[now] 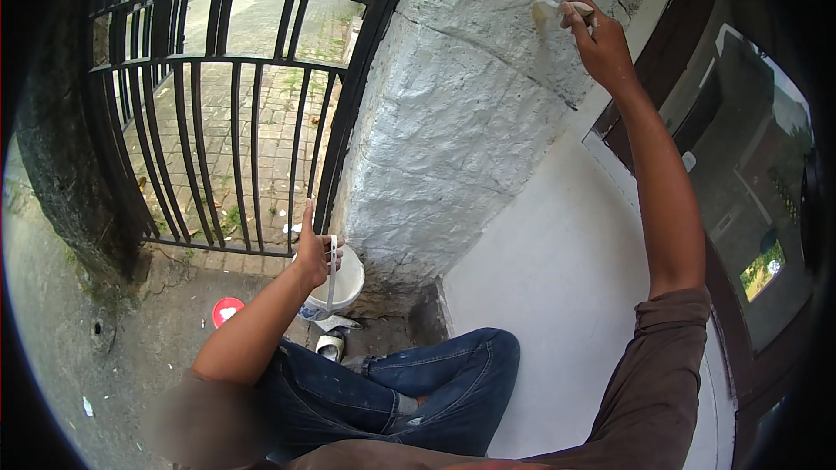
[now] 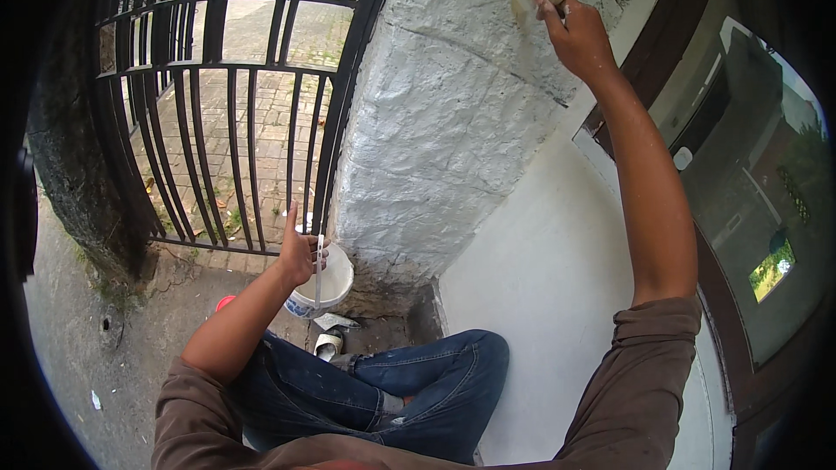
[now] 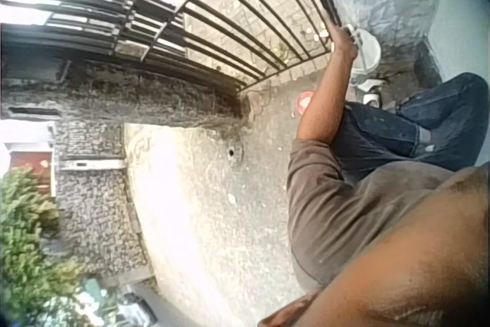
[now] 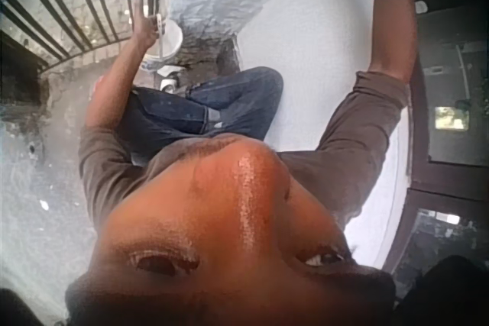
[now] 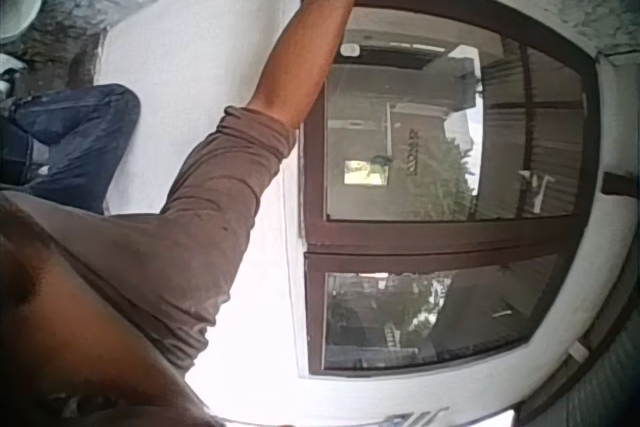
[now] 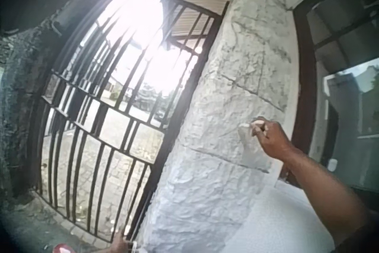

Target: The person paints a textured exterior wall with white paint using a brush.

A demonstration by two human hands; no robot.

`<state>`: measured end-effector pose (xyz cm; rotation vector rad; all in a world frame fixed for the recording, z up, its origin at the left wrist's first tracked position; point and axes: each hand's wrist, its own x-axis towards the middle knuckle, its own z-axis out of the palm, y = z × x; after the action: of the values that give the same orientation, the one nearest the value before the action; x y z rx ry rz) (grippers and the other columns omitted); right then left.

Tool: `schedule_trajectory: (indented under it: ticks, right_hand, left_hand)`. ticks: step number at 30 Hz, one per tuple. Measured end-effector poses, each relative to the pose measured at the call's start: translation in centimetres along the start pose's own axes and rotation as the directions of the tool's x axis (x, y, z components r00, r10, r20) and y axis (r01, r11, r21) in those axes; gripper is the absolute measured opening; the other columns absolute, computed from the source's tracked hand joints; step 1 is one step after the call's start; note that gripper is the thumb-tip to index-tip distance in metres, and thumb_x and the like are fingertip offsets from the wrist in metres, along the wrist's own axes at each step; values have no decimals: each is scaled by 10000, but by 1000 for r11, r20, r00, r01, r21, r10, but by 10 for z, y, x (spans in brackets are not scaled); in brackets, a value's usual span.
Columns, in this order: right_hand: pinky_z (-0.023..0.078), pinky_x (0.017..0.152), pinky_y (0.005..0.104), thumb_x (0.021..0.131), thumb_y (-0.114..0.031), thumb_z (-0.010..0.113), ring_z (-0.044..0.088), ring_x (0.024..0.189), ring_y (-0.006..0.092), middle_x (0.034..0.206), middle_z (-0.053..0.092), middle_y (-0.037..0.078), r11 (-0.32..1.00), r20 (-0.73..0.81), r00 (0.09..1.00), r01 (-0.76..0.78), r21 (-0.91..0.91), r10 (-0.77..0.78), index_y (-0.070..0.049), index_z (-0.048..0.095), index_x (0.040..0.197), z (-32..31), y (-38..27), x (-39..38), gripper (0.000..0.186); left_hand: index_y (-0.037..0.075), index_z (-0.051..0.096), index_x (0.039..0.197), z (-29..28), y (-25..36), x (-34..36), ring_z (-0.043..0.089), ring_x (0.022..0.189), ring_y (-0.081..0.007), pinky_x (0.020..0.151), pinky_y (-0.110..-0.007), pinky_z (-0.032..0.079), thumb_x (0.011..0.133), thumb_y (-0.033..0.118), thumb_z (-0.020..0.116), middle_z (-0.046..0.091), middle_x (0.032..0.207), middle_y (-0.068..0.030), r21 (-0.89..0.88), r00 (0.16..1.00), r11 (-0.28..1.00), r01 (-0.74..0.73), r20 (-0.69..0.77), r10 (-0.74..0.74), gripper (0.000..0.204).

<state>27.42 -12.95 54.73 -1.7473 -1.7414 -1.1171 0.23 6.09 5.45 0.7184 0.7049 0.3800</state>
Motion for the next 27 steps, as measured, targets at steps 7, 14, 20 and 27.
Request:
schedule_trajectory:
  ticks: [7,14,20,27]
  right_hand:
    - [534,792,348,1070,-299,567,730,869,256,948,749,148,995,-103,994,40,87,-31,-66,664,1262,10,-5,-28,317]
    - [537,831,337,1061,-237,586,740,937,261,958,748,148,997,-15,998,-61,56,62,-40,659,1264,14,9,-67,292]
    - [531,786,313,1070,-231,573,663,820,143,910,740,104,964,-191,958,-176,198,214,-48,660,1267,21,-4,-102,283]
    - [491,794,269,1084,-153,536,593,829,99,927,713,63,524,149,867,-415,744,475,39,638,1252,151,-86,-293,274]
  left_hand:
    - [-197,452,1367,-5,1,-1,423,759,-177,675,-327,365,669,1059,379,492,963,-71,-24,1000,1000,-3,17,4,1438]
    - [-187,476,1342,-3,0,-2,414,756,-175,676,-326,366,656,1067,375,498,949,-64,-18,1000,1000,3,10,-3,1433]
    - [-140,545,1280,-2,-1,-2,442,773,-173,692,-322,381,660,1066,376,515,944,-59,-3,1000,1000,18,15,-18,1367]
    - [-93,564,1240,13,-15,-3,542,872,-220,830,-371,477,748,1017,358,581,1003,-90,62,993,998,16,113,-23,1232]
